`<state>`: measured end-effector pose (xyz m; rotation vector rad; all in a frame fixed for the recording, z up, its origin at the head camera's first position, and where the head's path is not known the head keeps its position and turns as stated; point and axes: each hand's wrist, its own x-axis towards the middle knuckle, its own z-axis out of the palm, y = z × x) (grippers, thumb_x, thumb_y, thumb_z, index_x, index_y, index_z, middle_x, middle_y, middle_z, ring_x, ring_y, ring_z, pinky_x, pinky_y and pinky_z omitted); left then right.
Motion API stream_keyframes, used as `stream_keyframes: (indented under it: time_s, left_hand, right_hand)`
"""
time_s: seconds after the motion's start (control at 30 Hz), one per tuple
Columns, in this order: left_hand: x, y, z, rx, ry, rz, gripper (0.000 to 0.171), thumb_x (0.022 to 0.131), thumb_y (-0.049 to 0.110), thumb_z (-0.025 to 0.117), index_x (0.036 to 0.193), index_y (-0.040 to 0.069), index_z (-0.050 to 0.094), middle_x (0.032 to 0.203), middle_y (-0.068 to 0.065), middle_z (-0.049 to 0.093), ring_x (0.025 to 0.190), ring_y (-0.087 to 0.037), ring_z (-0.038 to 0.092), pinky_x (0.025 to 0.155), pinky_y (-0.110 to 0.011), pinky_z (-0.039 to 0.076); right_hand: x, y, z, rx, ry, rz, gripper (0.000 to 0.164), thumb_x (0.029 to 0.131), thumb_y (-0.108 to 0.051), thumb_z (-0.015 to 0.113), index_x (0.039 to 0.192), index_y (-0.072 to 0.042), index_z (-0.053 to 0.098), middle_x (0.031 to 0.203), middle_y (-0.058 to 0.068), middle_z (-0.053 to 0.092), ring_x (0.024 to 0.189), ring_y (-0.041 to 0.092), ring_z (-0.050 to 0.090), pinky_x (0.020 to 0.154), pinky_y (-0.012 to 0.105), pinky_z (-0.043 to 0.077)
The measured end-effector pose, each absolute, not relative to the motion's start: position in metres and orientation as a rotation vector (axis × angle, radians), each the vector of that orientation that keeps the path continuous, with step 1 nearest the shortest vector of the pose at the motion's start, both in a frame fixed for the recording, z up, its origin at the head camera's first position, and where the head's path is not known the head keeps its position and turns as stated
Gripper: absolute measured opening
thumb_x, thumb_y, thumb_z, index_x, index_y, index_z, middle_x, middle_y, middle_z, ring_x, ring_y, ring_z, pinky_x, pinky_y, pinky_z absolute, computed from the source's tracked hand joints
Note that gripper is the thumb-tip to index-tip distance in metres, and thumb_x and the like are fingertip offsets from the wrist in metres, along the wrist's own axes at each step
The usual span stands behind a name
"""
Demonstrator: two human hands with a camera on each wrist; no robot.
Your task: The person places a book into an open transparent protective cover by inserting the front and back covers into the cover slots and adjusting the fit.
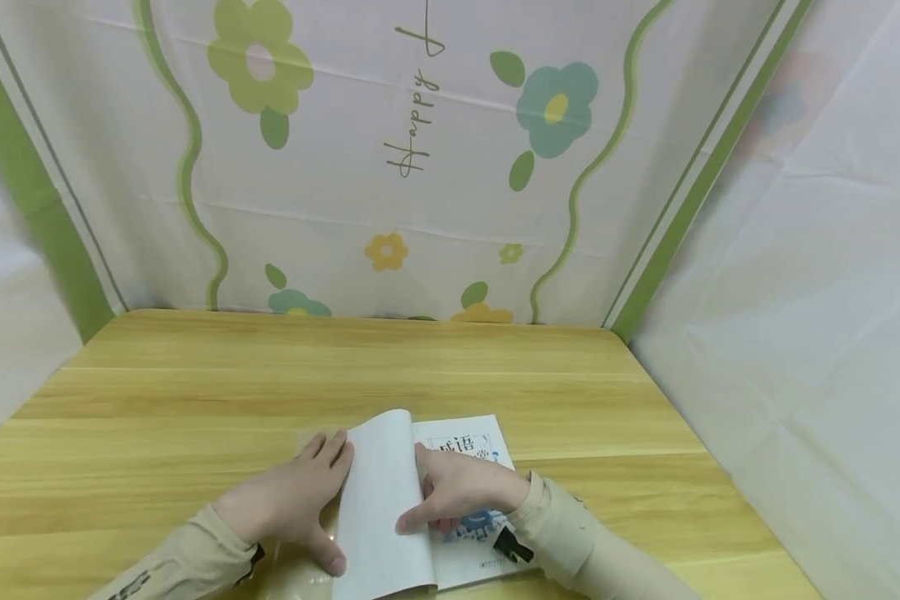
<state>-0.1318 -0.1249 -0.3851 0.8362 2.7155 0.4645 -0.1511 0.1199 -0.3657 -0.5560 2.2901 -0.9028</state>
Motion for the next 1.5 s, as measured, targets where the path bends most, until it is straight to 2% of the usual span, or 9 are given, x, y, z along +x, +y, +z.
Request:
stream_keyframes:
  time_s: [0.87, 0.97, 1.33, 1.5]
  left_hand:
    - [-0.1322, -0.1239, -0.3843, 0.813, 2.694, 0.465, 0.139, 0.052, 0.068, 0.083, 0.146, -0.016, 0.025, 0.154, -0.036, 0.011, 0.138, -0.058, 0.009, 0.107, -0.062, 0.028]
    - [-0.1327, -0.1244, -0.3851, 0.825, 2.702, 0.462, 0.139, 0.052, 0.068, 0.083, 0.146, -0.017, 0.025, 0.154, -0.037, 0.011, 0.137, -0.059, 0.010, 0.107, -0.062, 0.028]
    - [-0.1338, -0.1237, -0.3849, 0.815, 2.700, 0.461, 0.140, 0.053, 0.068, 0.083, 0.147, -0.016, 0.023, 0.154, -0.037, 0.009, 0.138, -0.058, 0.008, 0.107, -0.062, 0.027]
    - [-0.1342, -0.1237, -0.3858, 0.817, 2.699, 0.458, 0.140, 0.052, 0.068, 0.083, 0.147, -0.017, 0.023, 0.154, -0.037, 0.009, 0.138, -0.059, 0.008, 0.107, -0.063, 0.026]
  right_hand:
    - [-0.1535, 0.1229, -0.3684, -0.574, 2.260, -0.921, 0.073, 0.080, -0.023, 0.082, 0.136, -0.005, 0.040, 0.068, 0.008, 0.067, 0.052, 0.023, 0.062, 0.047, 0.035, 0.052]
    - [-0.1535, 0.1219, -0.3681, -0.570, 2.256, -0.923, 0.078, 0.080, -0.023, 0.082, 0.140, -0.003, 0.036, 0.069, 0.008, 0.067, 0.053, 0.024, 0.062, 0.048, 0.036, 0.053]
    - [-0.1541, 0.1202, -0.3663, -0.558, 2.278, -0.893, 0.076, 0.080, -0.021, 0.082, 0.138, -0.003, 0.038, 0.072, 0.006, 0.066, 0.053, 0.023, 0.062, 0.049, 0.035, 0.053]
    - [-0.1553, 0.1205, -0.3678, -0.569, 2.263, -0.909, 0.069, 0.080, -0.020, 0.082, 0.133, -0.006, 0.041, 0.073, 0.005, 0.067, 0.053, 0.023, 0.062, 0.049, 0.035, 0.053]
